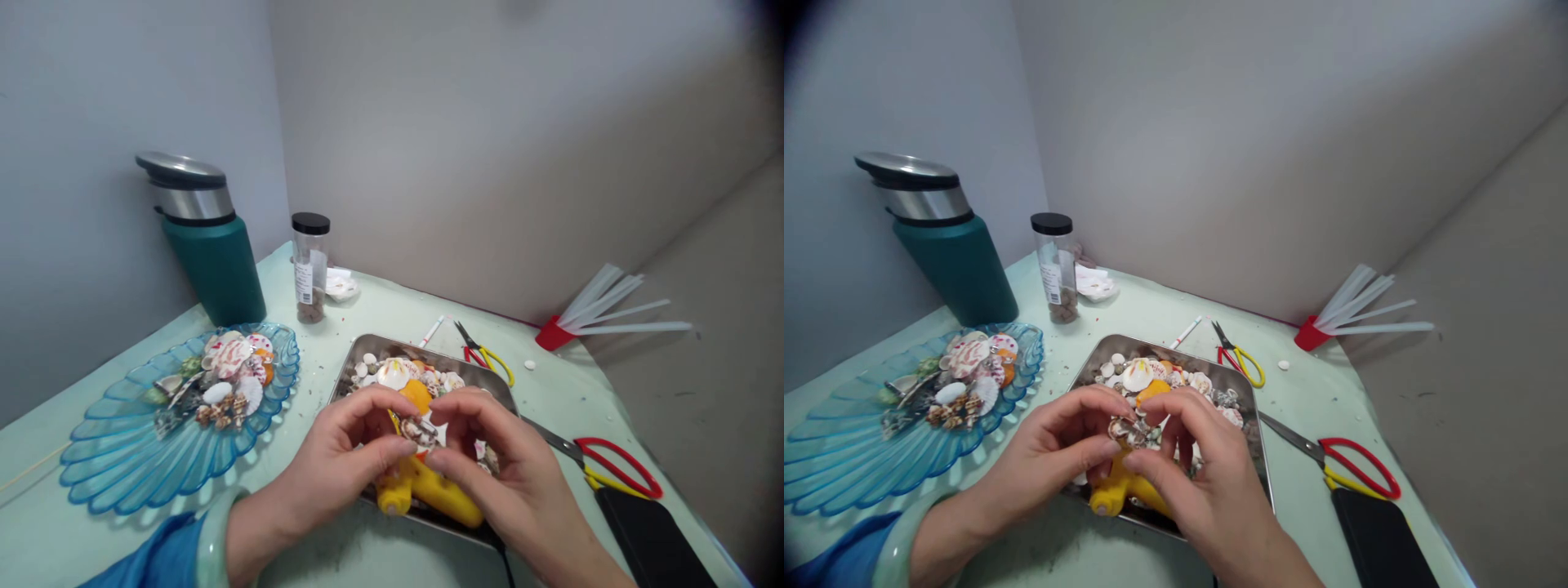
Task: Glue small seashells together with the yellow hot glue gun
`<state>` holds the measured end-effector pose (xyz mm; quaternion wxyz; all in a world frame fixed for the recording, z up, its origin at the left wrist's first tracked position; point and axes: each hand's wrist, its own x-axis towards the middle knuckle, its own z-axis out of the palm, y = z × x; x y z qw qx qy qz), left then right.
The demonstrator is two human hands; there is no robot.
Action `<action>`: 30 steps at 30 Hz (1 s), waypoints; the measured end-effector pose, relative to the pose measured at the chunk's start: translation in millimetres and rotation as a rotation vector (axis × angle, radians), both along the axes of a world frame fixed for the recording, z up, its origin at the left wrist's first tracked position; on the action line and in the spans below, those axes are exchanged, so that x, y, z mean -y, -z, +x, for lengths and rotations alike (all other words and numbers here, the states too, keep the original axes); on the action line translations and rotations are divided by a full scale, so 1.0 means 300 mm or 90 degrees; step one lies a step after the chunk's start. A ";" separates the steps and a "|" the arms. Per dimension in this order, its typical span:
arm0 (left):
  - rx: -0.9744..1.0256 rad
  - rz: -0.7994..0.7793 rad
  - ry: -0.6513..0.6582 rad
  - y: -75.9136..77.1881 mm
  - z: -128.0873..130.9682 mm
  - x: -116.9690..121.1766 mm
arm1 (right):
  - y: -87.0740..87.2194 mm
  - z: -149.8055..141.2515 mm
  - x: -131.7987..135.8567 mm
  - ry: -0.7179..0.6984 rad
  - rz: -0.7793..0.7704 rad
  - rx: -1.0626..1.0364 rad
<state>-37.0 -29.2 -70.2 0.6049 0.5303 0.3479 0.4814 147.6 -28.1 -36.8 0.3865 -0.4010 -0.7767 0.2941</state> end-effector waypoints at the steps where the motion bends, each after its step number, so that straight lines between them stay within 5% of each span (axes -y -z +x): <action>1: 0.007 -0.002 0.001 0.000 0.000 -0.001 | 0.002 -0.001 0.001 -0.003 0.001 0.004; 19: 0.016 0.058 0.018 -0.016 -0.008 0.003 | 0.012 0.007 -0.004 -0.075 0.112 0.030; 30: 0.011 0.123 0.052 -0.030 -0.009 0.006 | 0.006 0.014 -0.001 -0.122 -0.090 -0.075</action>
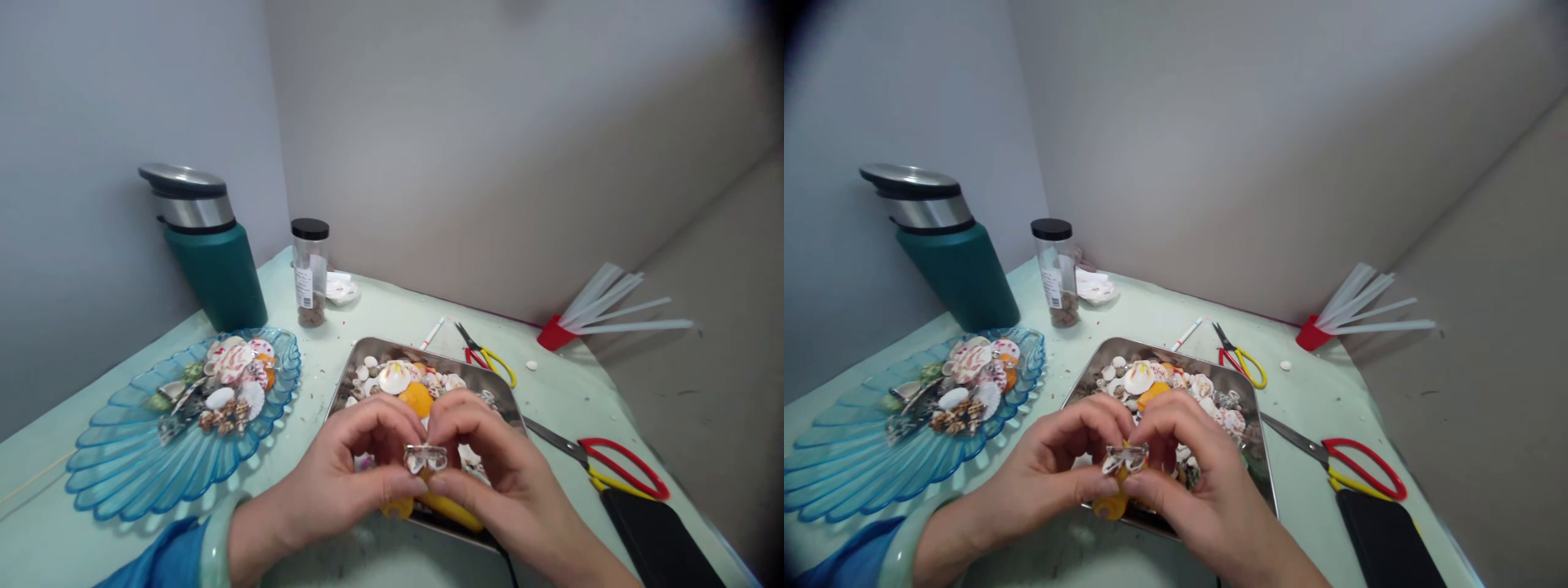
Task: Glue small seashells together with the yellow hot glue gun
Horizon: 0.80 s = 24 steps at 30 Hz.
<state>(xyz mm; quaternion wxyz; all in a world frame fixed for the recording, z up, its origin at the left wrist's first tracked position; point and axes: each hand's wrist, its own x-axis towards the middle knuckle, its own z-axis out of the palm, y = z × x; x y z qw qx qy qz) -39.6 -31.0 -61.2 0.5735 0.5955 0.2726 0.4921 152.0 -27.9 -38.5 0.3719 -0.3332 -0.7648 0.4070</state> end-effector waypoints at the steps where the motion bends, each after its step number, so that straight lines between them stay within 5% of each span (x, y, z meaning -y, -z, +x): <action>1: 0.002 0.000 0.005 -0.001 0.000 0.000 | 0.002 0.002 -0.001 -0.012 -0.010 -0.006; 13: 0.036 -0.047 0.049 0.017 -0.009 -0.009 | 0.021 -0.005 -0.007 -0.046 -0.141 -0.092; 24: 0.111 -0.111 0.091 0.018 -0.004 -0.016 | 0.049 -0.019 -0.012 -0.039 -0.117 -0.137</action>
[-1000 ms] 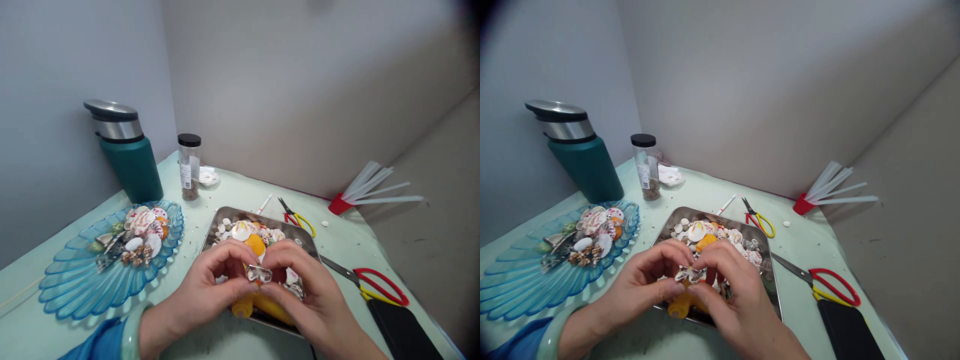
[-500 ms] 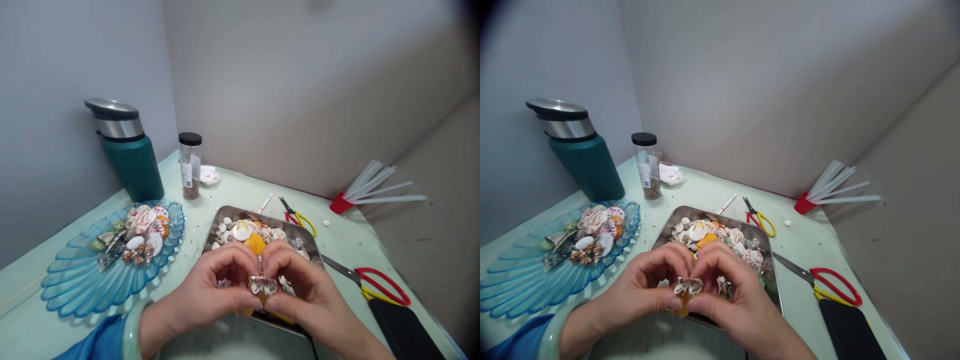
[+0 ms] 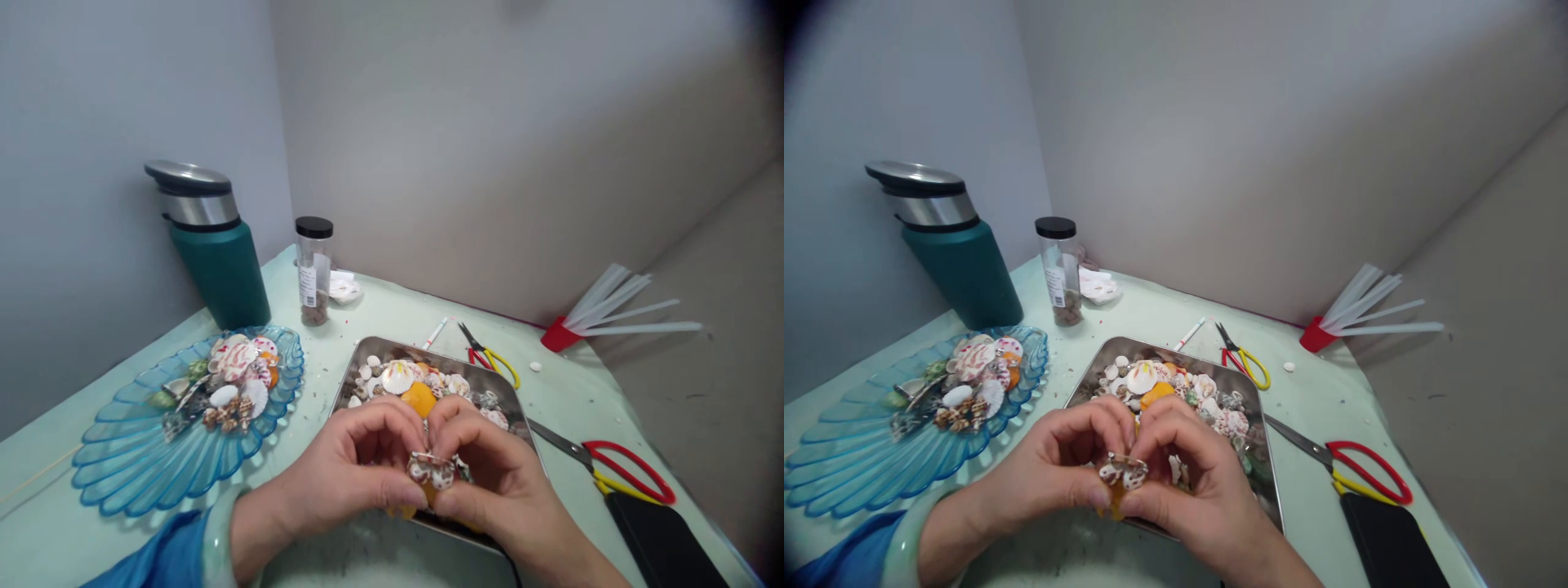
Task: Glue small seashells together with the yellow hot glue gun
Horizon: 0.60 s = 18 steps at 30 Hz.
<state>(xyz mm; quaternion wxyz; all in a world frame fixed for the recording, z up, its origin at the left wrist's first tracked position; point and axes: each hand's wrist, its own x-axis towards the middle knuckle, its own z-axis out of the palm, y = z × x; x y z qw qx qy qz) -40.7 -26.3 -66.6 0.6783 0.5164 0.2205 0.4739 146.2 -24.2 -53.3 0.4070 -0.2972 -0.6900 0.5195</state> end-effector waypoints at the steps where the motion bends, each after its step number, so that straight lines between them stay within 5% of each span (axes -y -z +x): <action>1: 0.003 -0.005 0.004 0.000 0.000 0.000 | 0.001 -0.002 -0.001 0.002 0.001 0.001; 18: -0.062 0.049 -0.077 -0.018 -0.001 0.000 | -0.013 0.008 0.005 0.054 0.073 0.086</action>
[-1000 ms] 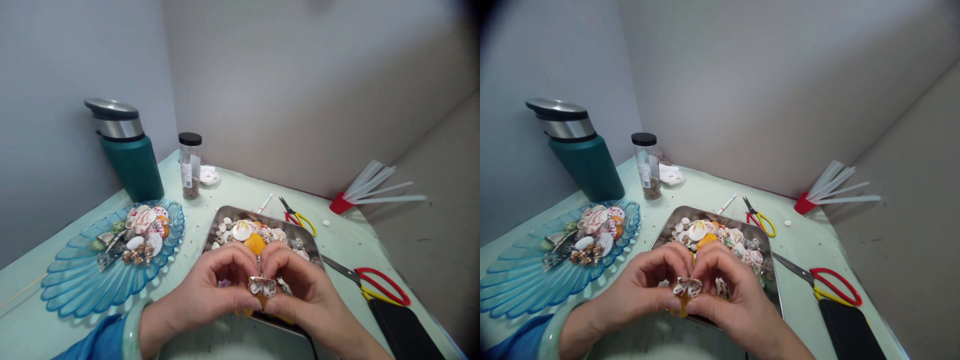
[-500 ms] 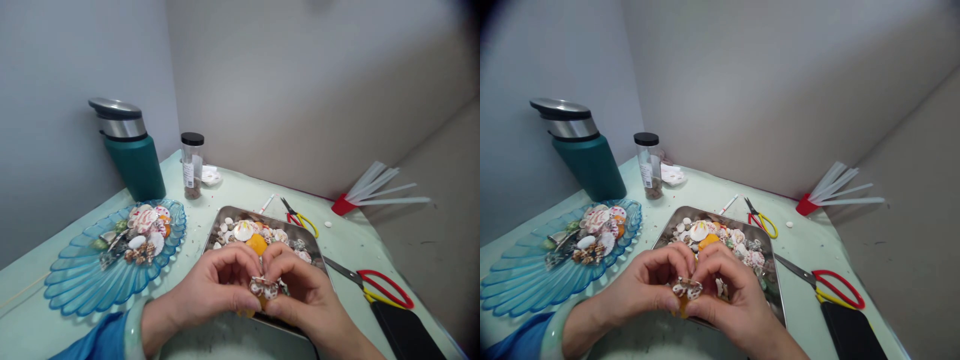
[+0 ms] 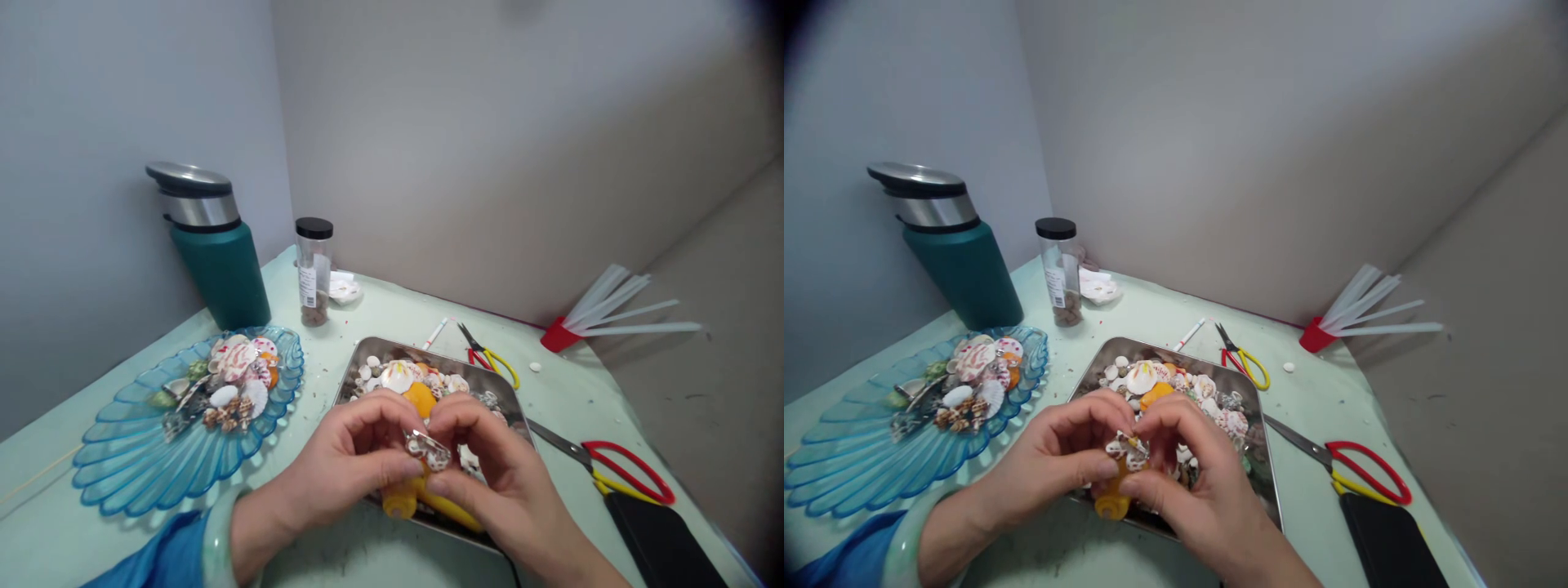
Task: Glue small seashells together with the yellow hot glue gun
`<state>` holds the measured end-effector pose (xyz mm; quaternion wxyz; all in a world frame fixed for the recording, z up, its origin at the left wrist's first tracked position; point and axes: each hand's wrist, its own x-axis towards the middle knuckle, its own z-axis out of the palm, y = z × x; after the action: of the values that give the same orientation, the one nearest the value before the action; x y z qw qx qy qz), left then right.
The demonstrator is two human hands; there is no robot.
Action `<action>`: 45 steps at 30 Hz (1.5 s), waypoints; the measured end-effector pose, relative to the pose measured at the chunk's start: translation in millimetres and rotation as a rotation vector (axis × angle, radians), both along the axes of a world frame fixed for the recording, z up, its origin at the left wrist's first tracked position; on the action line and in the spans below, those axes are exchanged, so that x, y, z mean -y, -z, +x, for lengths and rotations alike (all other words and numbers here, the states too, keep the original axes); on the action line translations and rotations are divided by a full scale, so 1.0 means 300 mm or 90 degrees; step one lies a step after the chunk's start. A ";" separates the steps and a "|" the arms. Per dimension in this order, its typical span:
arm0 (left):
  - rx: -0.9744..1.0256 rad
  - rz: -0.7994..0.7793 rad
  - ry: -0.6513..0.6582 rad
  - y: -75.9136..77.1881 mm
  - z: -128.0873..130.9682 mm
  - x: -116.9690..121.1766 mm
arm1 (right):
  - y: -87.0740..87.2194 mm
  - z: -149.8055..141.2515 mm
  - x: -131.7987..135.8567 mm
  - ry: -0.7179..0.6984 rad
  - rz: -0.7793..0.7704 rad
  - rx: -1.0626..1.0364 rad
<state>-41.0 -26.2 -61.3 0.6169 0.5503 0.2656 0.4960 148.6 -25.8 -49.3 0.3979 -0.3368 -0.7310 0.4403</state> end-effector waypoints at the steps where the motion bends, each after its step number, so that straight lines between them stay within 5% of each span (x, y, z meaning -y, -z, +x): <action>1: 0.000 0.000 -0.004 -0.002 0.001 0.001 | 0.000 0.002 -0.001 0.001 0.002 0.006; 7: 0.002 -0.075 0.000 -0.001 -0.001 0.003 | -0.006 0.016 0.000 0.026 0.023 0.024; 23: -0.110 0.072 -0.119 0.015 0.002 0.014 | -0.029 -0.002 0.020 0.087 0.049 0.106; 45: -0.061 -0.058 -0.055 0.018 0.017 0.020 | -0.035 -0.023 0.023 0.122 -0.142 0.011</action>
<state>-36.0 -32.1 -66.6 0.6057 0.5331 0.3406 0.4827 141.9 -32.6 -38.8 0.3922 -0.4512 -0.6450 0.4760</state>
